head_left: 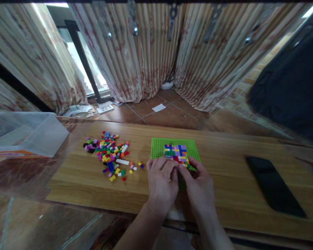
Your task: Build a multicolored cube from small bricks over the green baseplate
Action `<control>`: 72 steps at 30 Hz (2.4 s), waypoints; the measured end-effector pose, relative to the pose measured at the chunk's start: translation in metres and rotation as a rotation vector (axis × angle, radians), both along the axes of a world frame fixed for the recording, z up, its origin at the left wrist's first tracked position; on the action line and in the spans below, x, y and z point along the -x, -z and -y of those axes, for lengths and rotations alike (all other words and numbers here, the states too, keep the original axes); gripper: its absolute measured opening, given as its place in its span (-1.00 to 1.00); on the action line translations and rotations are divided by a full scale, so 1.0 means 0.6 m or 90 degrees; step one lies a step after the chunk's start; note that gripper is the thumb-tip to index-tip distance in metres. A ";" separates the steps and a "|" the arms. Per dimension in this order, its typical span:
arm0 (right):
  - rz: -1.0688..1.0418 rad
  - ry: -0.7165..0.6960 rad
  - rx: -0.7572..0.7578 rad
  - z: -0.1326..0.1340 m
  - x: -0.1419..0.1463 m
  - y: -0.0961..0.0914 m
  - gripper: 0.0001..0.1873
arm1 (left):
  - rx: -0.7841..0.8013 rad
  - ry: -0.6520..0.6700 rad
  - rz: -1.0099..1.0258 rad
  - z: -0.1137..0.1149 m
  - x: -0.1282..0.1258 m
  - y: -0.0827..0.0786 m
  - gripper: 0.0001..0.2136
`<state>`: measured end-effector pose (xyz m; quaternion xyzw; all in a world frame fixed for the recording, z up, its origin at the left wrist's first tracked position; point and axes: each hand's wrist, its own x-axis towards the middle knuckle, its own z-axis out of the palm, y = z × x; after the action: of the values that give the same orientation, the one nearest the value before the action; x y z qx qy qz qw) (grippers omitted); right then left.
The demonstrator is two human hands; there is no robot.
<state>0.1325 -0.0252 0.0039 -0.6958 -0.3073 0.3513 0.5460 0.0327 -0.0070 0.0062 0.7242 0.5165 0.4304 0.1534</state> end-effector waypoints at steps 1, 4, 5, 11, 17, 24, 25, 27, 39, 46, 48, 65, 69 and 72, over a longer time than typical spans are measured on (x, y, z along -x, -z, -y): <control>0.005 0.002 0.002 0.000 0.000 0.000 -0.37 | 0.002 0.000 0.002 0.001 -0.001 0.000 -0.85; 0.023 0.004 0.019 0.001 -0.001 -0.003 -0.38 | 0.003 -0.002 0.001 0.003 -0.002 -0.001 -0.82; 0.029 0.002 0.027 0.001 -0.001 -0.003 -0.39 | 0.007 -0.004 -0.002 0.003 -0.003 0.000 -0.81; 0.041 0.001 0.048 0.000 -0.001 -0.002 -0.40 | 0.053 0.002 0.012 0.002 -0.003 0.006 -0.73; 0.038 0.011 0.057 -0.003 0.000 0.001 -0.36 | 0.074 0.032 0.045 -0.003 -0.003 0.012 -0.69; 0.058 -0.004 0.039 0.000 -0.002 0.004 -0.38 | 0.100 0.055 0.077 -0.001 0.002 0.003 -0.70; 0.063 -0.006 0.037 0.001 -0.004 0.005 -0.39 | 0.101 0.062 0.096 0.000 0.005 0.002 -0.70; 0.066 -0.007 0.027 0.005 -0.009 0.005 -0.40 | 0.088 0.061 0.144 0.000 0.015 -0.001 -0.70; 0.469 -0.205 -0.138 0.007 -0.026 0.004 -0.23 | 0.114 0.024 -0.039 -0.067 0.193 -0.010 -0.61; 0.534 -0.293 -0.137 -0.009 -0.026 0.015 -0.30 | 0.108 0.145 -0.218 -0.056 0.176 -0.001 -0.71; 0.548 -0.278 -0.138 -0.011 -0.022 0.017 -0.37 | 0.119 0.151 -0.219 -0.057 0.172 0.001 -0.74; 0.553 -0.163 -0.160 0.022 0.020 0.012 -0.51 | 0.188 0.055 0.110 -0.059 0.153 -0.006 -0.90; 0.540 -0.110 -0.157 0.028 0.021 -0.001 -0.58 | 0.293 0.036 0.320 -0.055 0.134 -0.011 -0.88; 0.517 -0.091 -0.187 0.031 0.021 -0.007 -0.66 | 0.329 0.030 0.378 -0.056 0.132 -0.016 -0.89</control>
<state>0.1198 -0.0439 0.0084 -0.6697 -0.5908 0.0386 0.4483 -0.0465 0.0265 0.0157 0.5176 0.5240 0.4731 0.4834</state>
